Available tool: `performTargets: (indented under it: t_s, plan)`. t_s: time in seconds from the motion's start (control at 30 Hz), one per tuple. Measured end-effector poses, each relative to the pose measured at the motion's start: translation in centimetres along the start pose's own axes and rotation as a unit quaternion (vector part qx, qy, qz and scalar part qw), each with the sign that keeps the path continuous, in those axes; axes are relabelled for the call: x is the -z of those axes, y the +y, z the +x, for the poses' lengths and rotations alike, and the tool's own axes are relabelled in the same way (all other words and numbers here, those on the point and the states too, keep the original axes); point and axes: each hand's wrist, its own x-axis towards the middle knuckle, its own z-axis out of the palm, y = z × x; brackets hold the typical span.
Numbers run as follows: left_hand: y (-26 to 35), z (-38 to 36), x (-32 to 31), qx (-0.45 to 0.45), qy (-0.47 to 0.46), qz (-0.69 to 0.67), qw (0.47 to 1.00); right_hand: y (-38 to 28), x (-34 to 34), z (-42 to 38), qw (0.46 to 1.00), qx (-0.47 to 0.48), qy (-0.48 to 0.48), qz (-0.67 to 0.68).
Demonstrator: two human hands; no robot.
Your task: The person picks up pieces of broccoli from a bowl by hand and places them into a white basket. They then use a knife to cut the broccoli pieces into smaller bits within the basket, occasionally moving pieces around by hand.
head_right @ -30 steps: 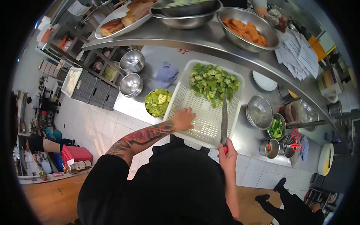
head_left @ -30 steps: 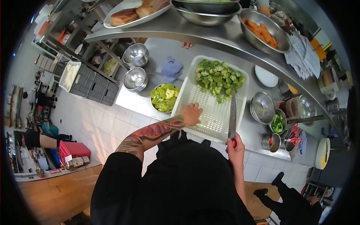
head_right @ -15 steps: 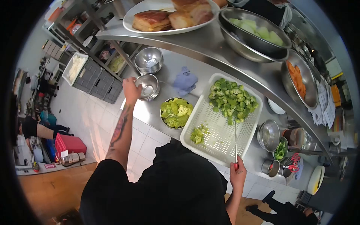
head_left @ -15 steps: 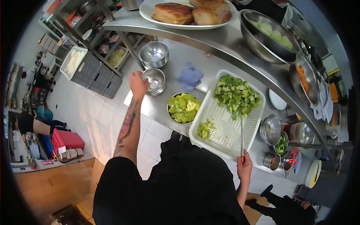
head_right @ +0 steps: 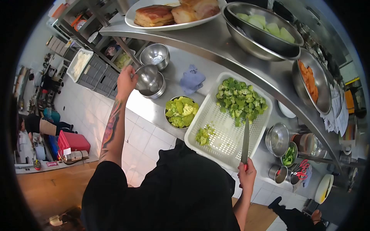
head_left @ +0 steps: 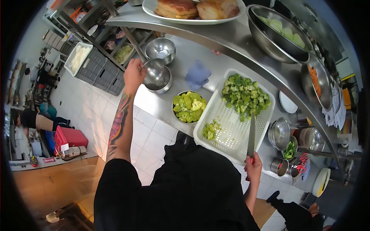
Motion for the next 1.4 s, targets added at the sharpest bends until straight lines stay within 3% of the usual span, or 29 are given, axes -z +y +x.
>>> performTargets:
  t_s: [0.03, 0.1, 0.17, 0.23, 0.27, 0.3, 0.37, 0.4, 0.43, 0.5, 0.57, 0.7, 0.83, 0.9, 0.93, 0.97, 1.03, 1.07, 1.13, 1.17, 1.2, 1.27, 1.3, 1.37, 1.4]
  plan:
    - [0.5, -0.7, 0.3, -0.002, -0.005, 0.003, 1.000, 0.3, 0.0, 0.1, 1.000, 0.004, 0.003, 0.016]
    - [1.5, -1.9, 0.7, -0.062, 0.115, -0.027, 0.991, 0.4, -0.3, 0.0, 0.999, 0.004, 0.006, 0.034]
    - [0.1, -3.5, -1.9, -0.159, 0.149, -0.065, 0.974, 0.0, -0.1, -0.1, 0.999, 0.006, 0.010, 0.033]
    - [-0.3, -6.1, -4.0, -0.106, 0.076, -0.058, 0.990, -0.2, 0.0, -0.3, 0.999, 0.004, 0.008, 0.037]
    - [-1.3, -6.8, -5.2, -0.114, 0.143, -0.107, 0.977, -0.4, 0.0, -0.4, 0.999, 0.001, 0.005, 0.041]
    - [-3.1, -7.5, -6.3, -0.117, 0.143, -0.107, 0.977, -0.5, 0.0, -0.4, 0.999, -0.003, 0.005, 0.047]
    - [-6.5, -10.1, -7.2, 0.170, 0.144, -0.269, 0.937, -0.2, 0.3, -0.5, 0.999, 0.000, 0.004, 0.050]
    - [-4.3, -11.7, -5.9, 0.275, 0.127, -0.430, 0.850, -0.2, 0.3, -0.5, 0.999, 0.006, -0.002, 0.052]
    - [-2.1, -13.5, -4.2, 0.368, 0.107, -0.571, 0.726, -0.1, 0.3, -0.5, 0.999, 0.006, -0.005, 0.052]
    - [-7.2, -19.1, -7.0, 0.441, 0.012, -0.613, 0.655, 0.2, 0.2, -0.4, 0.998, 0.010, 0.003, 0.058]
    - [-4.3, -22.9, -6.0, 0.492, -0.035, -0.576, 0.652, 0.2, 0.0, -0.4, 0.998, 0.011, 0.005, 0.066]
    - [-5.2, -26.7, -7.9, 0.544, -0.071, -0.575, 0.607, 0.0, 0.2, -0.5, 0.999, 0.017, 0.001, 0.049]
    - [-2.1, -26.0, -5.9, 0.511, -0.087, -0.567, 0.640, 0.0, 0.4, -0.2, 0.999, 0.013, -0.017, 0.031]
    - [-0.3, -25.5, -4.5, 0.521, -0.112, -0.459, 0.711, 0.0, 0.4, -0.3, 0.999, 0.030, -0.016, 0.042]
    - [-1.7, -26.4, -5.3, 0.501, -0.082, -0.414, 0.755, 0.3, 0.5, -0.4, 0.999, 0.021, -0.007, 0.042]
    - [-4.6, -28.1, -7.3, 0.407, -0.039, -0.312, 0.858, 0.5, 0.4, -0.3, 0.998, 0.024, -0.006, 0.052]
    - [1.4, -26.9, -4.8, 0.190, 0.077, -0.212, 0.955, 0.7, 0.3, -0.2, 0.998, 0.023, 0.006, 0.065]
    - [5.2, -25.7, -3.4, 0.121, 0.041, -0.224, 0.966, 0.7, 0.2, -0.2, 0.997, 0.019, 0.008, 0.072]
    - [11.4, -24.4, -3.9, -0.048, -0.003, -0.281, 0.959, 0.5, 0.1, -0.3, 0.996, 0.022, 0.008, 0.087]
    - [14.3, -24.0, -4.5, -0.065, -0.114, -0.355, 0.925, 0.3, 0.2, -0.3, 0.996, 0.021, 0.009, 0.087]
    - [17.4, -22.9, -4.8, -0.138, -0.231, -0.339, 0.902, 0.1, 0.3, -0.2, 0.996, 0.017, 0.003, 0.091]
    - [22.4, -21.4, -7.6, -0.301, -0.326, -0.251, 0.860, 0.1, 0.4, -0.3, 0.995, 0.014, 0.003, 0.099]
    - [23.6, -21.5, -9.7, -0.307, -0.326, -0.253, 0.858, 0.1, 0.5, -0.2, 0.996, 0.019, -0.006, 0.086]
    - [24.5, -22.2, -14.7, -0.368, -0.397, -0.090, 0.836, -0.1, 0.6, -0.2, 0.997, 0.026, -0.007, 0.074]
    - [25.0, -22.0, -15.4, -0.376, -0.395, -0.091, 0.833, -0.2, 0.5, -0.3, 0.997, 0.024, -0.003, 0.071]
